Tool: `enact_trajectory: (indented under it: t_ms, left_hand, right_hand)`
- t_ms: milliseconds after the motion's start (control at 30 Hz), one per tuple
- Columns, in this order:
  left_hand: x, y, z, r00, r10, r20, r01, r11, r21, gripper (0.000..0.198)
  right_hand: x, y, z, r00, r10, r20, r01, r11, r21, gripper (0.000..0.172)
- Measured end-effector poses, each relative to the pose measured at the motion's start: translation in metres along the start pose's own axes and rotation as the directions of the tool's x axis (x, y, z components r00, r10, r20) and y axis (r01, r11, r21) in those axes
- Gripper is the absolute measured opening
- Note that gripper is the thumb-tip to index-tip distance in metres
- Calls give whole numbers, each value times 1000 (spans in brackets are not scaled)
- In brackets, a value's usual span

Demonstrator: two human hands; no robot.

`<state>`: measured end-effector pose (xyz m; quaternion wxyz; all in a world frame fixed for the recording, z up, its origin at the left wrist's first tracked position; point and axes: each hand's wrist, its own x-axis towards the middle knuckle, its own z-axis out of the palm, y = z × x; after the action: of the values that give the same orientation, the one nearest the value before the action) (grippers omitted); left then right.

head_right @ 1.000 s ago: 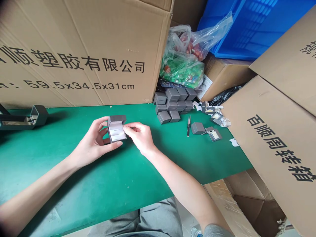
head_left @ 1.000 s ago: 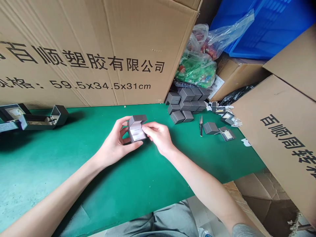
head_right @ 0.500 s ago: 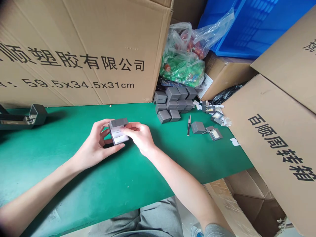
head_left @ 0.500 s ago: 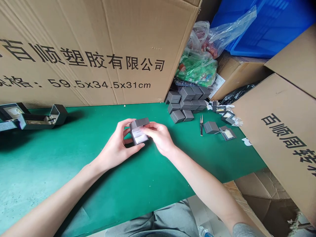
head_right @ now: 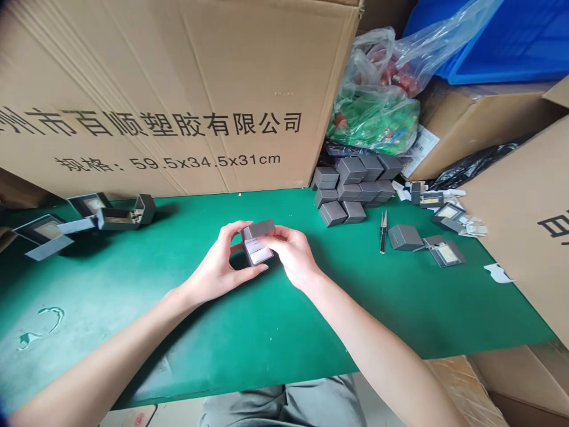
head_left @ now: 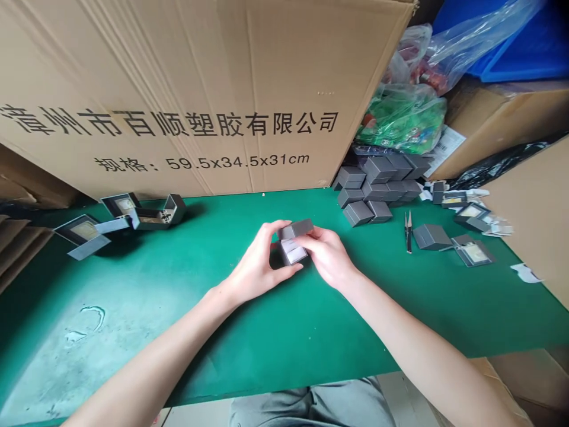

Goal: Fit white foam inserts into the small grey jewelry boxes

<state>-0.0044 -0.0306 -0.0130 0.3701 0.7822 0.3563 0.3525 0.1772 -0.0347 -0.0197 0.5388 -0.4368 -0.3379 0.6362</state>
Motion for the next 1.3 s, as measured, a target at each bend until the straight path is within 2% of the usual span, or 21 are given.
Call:
enact_trajectory:
  t_ms: [133,233,367,433,500,600,633,667,700,767,833,867,900,933,967,1000,1067,1100,1233,1300]
  left_hand:
    - [1,-3,-6,999,49,20,-51,992,115,86]
    - [1,-4,-9,996,66,66,-76,984,160,90]
    - [5,-4,-21,996,79,30,-85,960,266,83]
    - [9,-5,-35,994,90,-67,-58,924,379,65]
    - [13,-9,-55,966,105,-235,32,857,514,42]
    - [15,-21,-91,862,104,-496,261,749,609,33]
    - [14,-25,-102,827,104,-552,318,723,613,33]
    - [13,-29,-112,787,110,-607,367,708,604,32]
    - [11,-32,-121,767,95,-635,400,703,589,33]
    - [7,-35,-133,724,42,-688,476,692,543,32]
    - [5,-35,-140,720,-9,-693,519,670,531,31]
    - [4,-34,-142,727,-27,-686,531,655,538,32]
    - [4,-33,-144,738,-46,-673,541,636,550,34]
    - [4,-32,-145,745,-66,-664,554,616,560,37]
    - [4,-30,-146,751,-89,-654,567,594,571,39]
    - [5,-29,-146,754,-111,-647,580,574,578,41]
    - [8,-28,-146,756,-151,-637,604,536,590,43]
    - [9,-27,-146,755,-169,-633,613,522,592,44]
    - [10,-35,-149,752,-219,-621,635,493,595,43]
    - [8,-46,-152,762,-166,-626,604,532,593,39]
  right_hand:
    - [0,-3,2,999,19,-37,-19,1000,-15,21]
    - [2,-4,0,996,-24,-81,20,998,-56,23]
    - [7,-11,-11,983,-123,-138,95,976,-194,29]
    - [8,-19,-17,967,-192,-166,143,953,-269,34]
    - [5,-30,-23,951,-250,-181,181,927,-327,36]
    - [-7,-46,-38,931,-304,-200,196,883,-426,35]
    - [-13,-51,-46,924,-320,-210,191,861,-471,35]
    - [-20,-57,-57,914,-339,-224,180,832,-524,34]
    - [-28,-64,-70,899,-365,-242,166,795,-583,33]
    - [-43,-80,-104,841,-460,-284,132,684,-717,28]
    - [-58,-103,-146,733,-613,-294,60,489,-870,18]
    - [-64,-117,-169,672,-688,-274,-13,359,-933,14]
    - [-69,-131,-192,598,-753,-273,-100,267,-958,12]
    - [-74,-146,-214,544,-792,-276,-186,207,-961,10]
    - [-78,-160,-235,536,-796,-281,-290,139,-947,8]
    - [-81,-174,-255,547,-785,-290,-388,69,-919,8]
    - [-84,-195,-290,600,-744,-295,-524,-86,-847,10]
    - [-84,-203,-303,611,-731,-302,-555,-125,-822,10]
    - [-85,-212,-338,657,-661,-363,-633,-222,-741,14]
    - [-87,-207,-344,670,-638,-379,-647,-252,-720,12]
